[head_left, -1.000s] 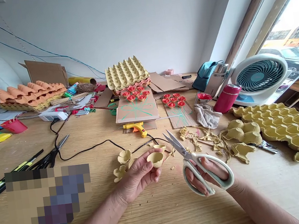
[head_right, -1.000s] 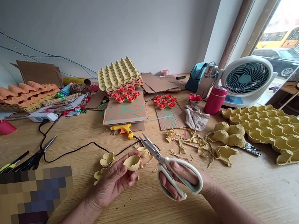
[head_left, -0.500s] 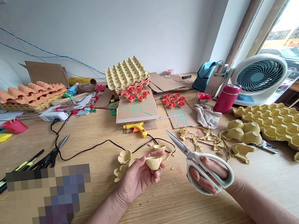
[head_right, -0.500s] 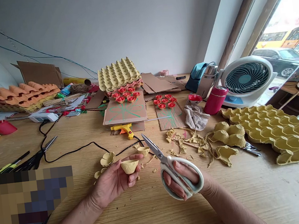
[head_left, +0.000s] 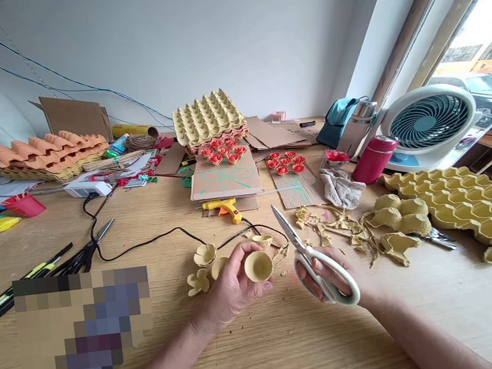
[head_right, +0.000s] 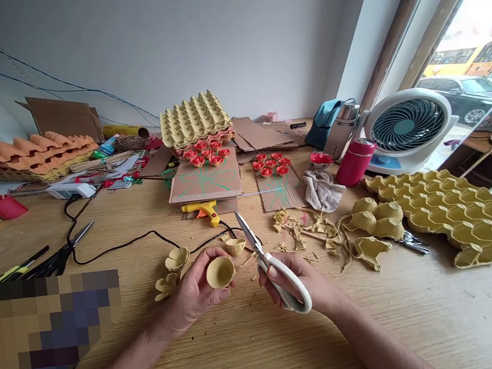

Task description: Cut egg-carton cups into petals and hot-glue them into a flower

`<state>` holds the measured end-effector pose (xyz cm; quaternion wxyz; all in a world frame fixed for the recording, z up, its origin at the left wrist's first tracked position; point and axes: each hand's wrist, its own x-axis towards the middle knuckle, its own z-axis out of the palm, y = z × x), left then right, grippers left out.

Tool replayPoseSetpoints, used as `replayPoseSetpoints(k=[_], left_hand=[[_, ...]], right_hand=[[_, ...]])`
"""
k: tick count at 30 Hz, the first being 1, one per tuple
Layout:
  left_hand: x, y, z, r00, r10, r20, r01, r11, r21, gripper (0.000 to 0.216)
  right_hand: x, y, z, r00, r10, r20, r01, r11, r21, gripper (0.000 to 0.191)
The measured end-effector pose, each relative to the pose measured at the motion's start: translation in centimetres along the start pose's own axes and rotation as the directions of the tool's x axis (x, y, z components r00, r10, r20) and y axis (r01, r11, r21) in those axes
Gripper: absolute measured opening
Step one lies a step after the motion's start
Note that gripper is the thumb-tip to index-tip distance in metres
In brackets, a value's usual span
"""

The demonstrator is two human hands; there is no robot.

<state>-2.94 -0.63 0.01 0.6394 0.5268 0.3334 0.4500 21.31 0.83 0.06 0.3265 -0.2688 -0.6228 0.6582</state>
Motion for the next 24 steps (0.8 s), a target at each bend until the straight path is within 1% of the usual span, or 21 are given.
replayPoseSetpoints(k=[4, 6, 7, 10, 14, 17, 19, 21, 24], left_hand=[[0.0, -0.6, -0.1, 0.996, 0.061, -0.072, -0.05, 0.988, 0.143, 0.049], [0.0, -0.8, -0.1, 0.996, 0.063, -0.07, -0.051, 0.984, 0.169, 0.051], [0.0, -0.8, -0.1, 0.996, 0.059, -0.06, -0.049, 0.985, 0.165, 0.052], [0.0, -0.7, 0.0, 0.998, 0.051, -0.048, -0.044, 0.991, 0.128, 0.052], [0.2, -0.6, 0.2, 0.994, 0.077, -0.08, -0.069, 0.993, 0.096, 0.049], [0.4, -0.8, 0.2, 0.987, 0.114, -0.111, -0.107, 0.992, 0.068, 0.046], [0.6, -1.0, 0.1, 0.982, 0.136, -0.129, -0.13, 0.99, 0.058, 0.045], [0.7, -1.3, 0.0, 0.979, 0.152, -0.137, -0.143, 0.987, 0.075, 0.046], [0.7, -1.4, 0.1, 0.973, 0.175, -0.149, -0.156, 0.979, 0.131, 0.048]], right_hand=[[0.1, -0.5, 0.6, 0.996, 0.029, -0.081, -0.04, 0.99, -0.132, 0.052], [0.1, -0.5, 0.7, 0.991, 0.036, -0.133, -0.07, 0.962, -0.264, 0.047], [0.1, -0.5, 0.7, 0.987, 0.028, -0.156, -0.081, 0.934, -0.349, 0.042], [0.2, -0.7, 0.8, 0.982, -0.031, -0.186, -0.087, 0.802, -0.59, 0.03], [0.2, -0.8, 1.0, 0.98, -0.092, -0.176, -0.084, 0.611, -0.787, 0.026], [0.2, -0.5, 1.0, 0.982, -0.129, -0.138, -0.061, 0.473, -0.879, 0.024], [0.3, -0.3, 1.0, 0.984, -0.144, -0.108, -0.042, 0.4, -0.915, 0.023], [0.3, -0.1, 1.1, 0.985, -0.15, -0.081, -0.024, 0.349, -0.937, 0.021], [0.2, -0.2, 1.2, 0.986, -0.162, -0.047, 0.005, 0.304, -0.953, 0.016]])
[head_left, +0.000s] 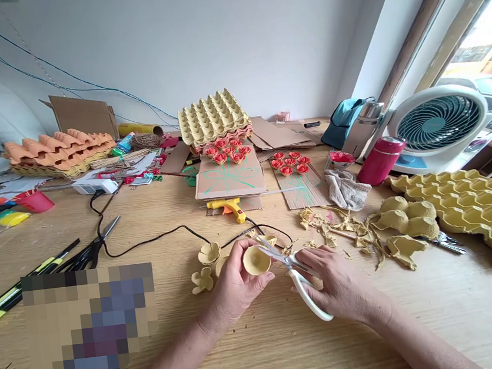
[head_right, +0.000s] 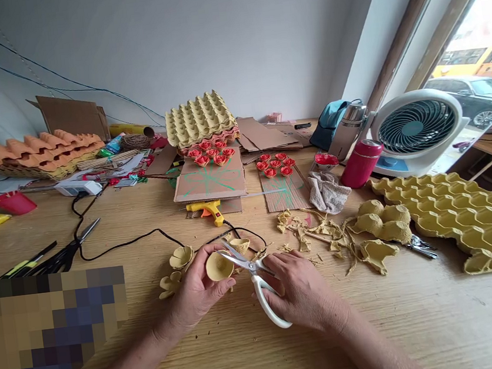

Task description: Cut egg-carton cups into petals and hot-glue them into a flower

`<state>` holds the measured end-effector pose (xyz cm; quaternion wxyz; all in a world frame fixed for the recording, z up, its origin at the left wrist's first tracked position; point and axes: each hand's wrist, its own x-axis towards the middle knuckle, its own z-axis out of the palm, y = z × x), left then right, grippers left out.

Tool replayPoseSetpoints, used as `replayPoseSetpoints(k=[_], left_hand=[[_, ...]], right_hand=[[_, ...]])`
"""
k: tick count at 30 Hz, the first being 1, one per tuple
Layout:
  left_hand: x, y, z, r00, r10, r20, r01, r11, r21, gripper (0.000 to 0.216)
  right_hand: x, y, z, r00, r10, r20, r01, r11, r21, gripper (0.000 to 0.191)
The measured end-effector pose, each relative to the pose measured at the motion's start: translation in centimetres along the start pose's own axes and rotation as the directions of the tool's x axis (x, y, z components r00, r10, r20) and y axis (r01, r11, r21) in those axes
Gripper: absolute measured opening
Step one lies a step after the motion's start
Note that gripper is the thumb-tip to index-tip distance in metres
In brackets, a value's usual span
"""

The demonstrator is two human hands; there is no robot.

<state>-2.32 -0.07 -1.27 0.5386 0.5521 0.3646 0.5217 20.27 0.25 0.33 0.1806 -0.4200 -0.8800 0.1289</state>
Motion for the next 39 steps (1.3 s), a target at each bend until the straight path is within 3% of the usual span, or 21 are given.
replayPoseSetpoints(k=[9, 14, 23, 39], left_hand=[[-0.5, 0.1, -0.2, 0.997, 0.034, 0.066, -0.046, 0.979, 0.196, 0.04], [-1.0, -0.5, -0.4, 0.999, 0.044, 0.03, -0.052, 0.939, 0.339, 0.043], [-0.9, -0.1, -0.1, 0.998, 0.057, -0.011, -0.048, 0.924, 0.378, 0.044], [-0.8, 0.4, -0.3, 0.995, 0.033, 0.092, -0.059, 0.953, 0.297, 0.04]], right_hand=[[0.0, -0.5, -0.7, 0.999, 0.005, -0.033, -0.006, 0.999, -0.051, 0.017], [0.0, -0.7, -0.7, 0.998, 0.004, -0.064, -0.009, 0.997, -0.081, 0.02], [0.1, -0.9, -0.9, 0.996, -0.035, -0.077, 0.027, 0.994, -0.102, 0.016], [-0.3, -0.1, -1.4, 0.988, -0.129, -0.09, 0.12, 0.988, -0.098, 0.02]])
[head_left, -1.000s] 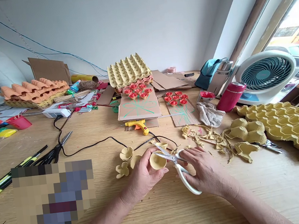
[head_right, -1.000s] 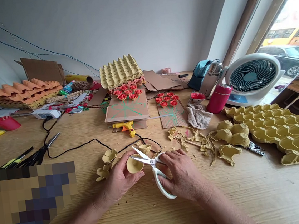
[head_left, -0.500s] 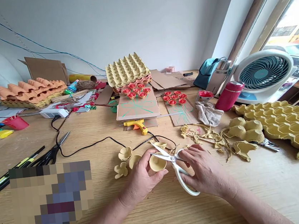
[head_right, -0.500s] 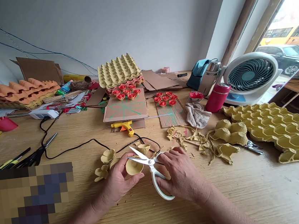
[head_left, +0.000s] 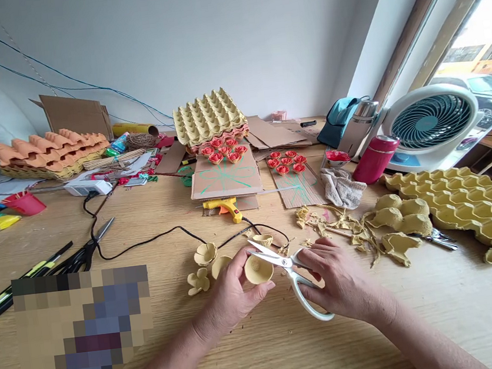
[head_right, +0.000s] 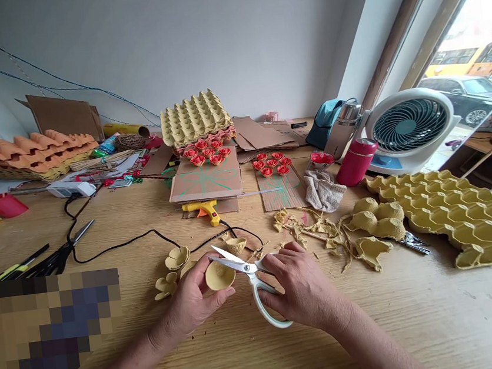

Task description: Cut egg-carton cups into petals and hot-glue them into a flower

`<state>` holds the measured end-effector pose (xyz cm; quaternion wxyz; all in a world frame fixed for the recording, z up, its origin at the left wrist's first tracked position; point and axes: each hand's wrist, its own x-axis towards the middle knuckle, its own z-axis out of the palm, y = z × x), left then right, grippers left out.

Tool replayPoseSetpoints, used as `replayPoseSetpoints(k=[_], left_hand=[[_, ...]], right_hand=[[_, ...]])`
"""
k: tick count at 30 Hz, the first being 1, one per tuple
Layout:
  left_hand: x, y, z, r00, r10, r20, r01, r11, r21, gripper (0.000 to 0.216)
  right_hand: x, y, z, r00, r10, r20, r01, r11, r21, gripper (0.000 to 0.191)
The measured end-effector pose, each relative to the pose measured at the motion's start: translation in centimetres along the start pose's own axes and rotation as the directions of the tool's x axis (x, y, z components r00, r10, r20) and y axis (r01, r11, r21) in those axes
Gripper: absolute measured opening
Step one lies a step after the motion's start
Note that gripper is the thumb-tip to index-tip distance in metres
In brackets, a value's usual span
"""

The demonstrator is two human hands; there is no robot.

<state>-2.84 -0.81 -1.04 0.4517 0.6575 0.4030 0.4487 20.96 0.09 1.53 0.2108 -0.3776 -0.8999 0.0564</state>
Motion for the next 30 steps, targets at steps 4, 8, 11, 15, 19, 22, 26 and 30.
replayPoseSetpoints(k=[4, 8, 11, 15, 19, 22, 26, 30], left_hand=[[0.1, 0.2, 0.0, 1.0, 0.007, 0.013, -0.006, 1.0, -0.029, 0.042], [0.2, 0.2, 0.0, 0.999, -0.023, 0.049, 0.028, 0.995, -0.093, 0.035], [0.2, -0.1, -0.1, 0.998, -0.037, 0.049, 0.043, 0.992, -0.117, 0.036], [0.1, -0.3, -0.3, 0.993, -0.117, 0.032, 0.12, 0.983, -0.136, 0.04], [0.2, -0.6, -0.8, 0.989, -0.146, 0.03, 0.149, 0.975, -0.167, 0.043], [0.4, -0.6, -1.3, 0.989, -0.145, -0.007, 0.142, 0.975, -0.17, 0.039], [0.4, 0.9, -1.3, 0.986, -0.167, -0.026, 0.156, 0.96, -0.231, 0.04], [-0.2, 3.0, -0.7, 0.968, -0.251, -0.017, 0.228, 0.901, -0.371, 0.056]], right_hand=[[-0.1, 0.3, 0.2, 1.0, 0.0, 0.002, 0.0, 1.0, -0.02, 0.022], [0.0, 0.7, 0.3, 0.999, 0.03, 0.038, -0.03, 0.999, 0.012, 0.022], [0.1, 0.7, 0.2, 0.993, 0.092, 0.074, -0.096, 0.994, 0.057, 0.024], [0.3, 0.3, 0.0, 0.989, 0.132, 0.067, -0.14, 0.981, 0.133, 0.024], [0.4, 0.1, -0.3, 0.975, 0.187, 0.122, -0.219, 0.902, 0.373, 0.029], [0.6, 0.1, -0.2, 0.941, 0.199, 0.273, -0.334, 0.672, 0.661, 0.04], [0.8, -0.1, 0.6, 0.897, 0.053, 0.438, -0.438, 0.233, 0.868, 0.06], [0.8, 0.0, 1.1, 0.922, -0.035, 0.386, -0.384, 0.049, 0.922, 0.061]])
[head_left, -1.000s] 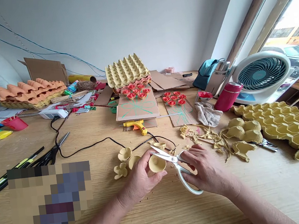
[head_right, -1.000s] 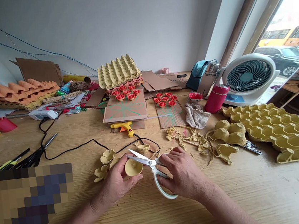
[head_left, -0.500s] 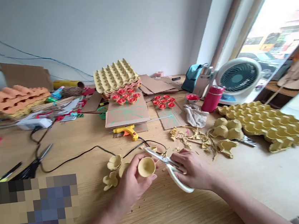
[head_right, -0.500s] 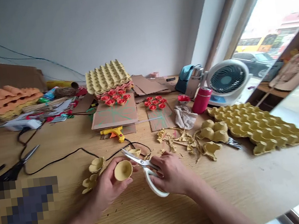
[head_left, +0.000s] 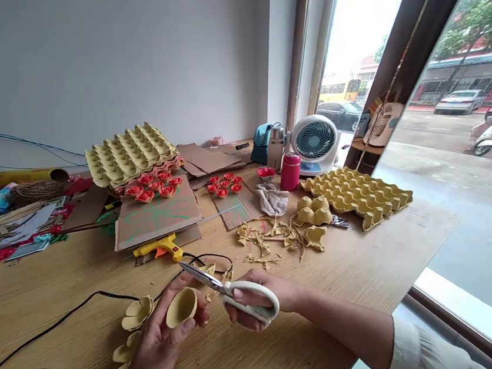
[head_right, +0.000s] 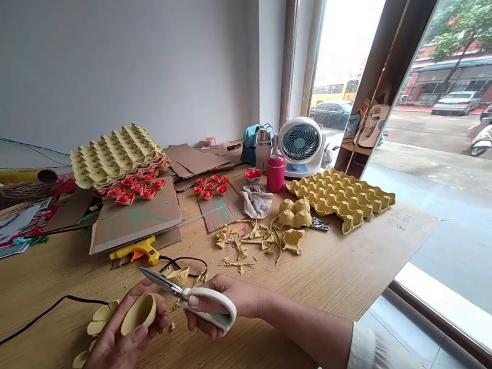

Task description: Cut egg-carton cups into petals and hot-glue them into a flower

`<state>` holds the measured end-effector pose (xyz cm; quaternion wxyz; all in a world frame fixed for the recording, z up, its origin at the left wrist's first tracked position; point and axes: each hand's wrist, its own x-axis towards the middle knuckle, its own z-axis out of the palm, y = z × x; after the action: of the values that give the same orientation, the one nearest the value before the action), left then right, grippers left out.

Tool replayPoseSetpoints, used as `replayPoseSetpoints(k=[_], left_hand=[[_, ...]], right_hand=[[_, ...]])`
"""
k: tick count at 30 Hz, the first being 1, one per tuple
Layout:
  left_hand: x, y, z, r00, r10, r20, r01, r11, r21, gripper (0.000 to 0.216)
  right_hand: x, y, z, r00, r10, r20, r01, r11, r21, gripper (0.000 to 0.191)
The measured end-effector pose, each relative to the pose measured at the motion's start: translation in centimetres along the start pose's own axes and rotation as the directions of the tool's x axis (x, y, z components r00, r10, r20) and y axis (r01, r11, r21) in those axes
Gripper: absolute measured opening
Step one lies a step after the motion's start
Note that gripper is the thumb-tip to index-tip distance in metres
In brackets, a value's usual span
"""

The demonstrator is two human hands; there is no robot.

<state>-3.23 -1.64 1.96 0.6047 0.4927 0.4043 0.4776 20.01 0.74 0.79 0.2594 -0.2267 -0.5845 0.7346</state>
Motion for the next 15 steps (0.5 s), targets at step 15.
replayPoseSetpoints(k=[15], left_hand=[[0.6, -1.9, -0.8, 0.954, 0.18, 0.24, -0.29, 0.76, 0.582, 0.037]], right_hand=[[0.1, 1.1, -1.0, 0.93, -0.227, -0.29, 0.255, 0.965, 0.064, 0.051]])
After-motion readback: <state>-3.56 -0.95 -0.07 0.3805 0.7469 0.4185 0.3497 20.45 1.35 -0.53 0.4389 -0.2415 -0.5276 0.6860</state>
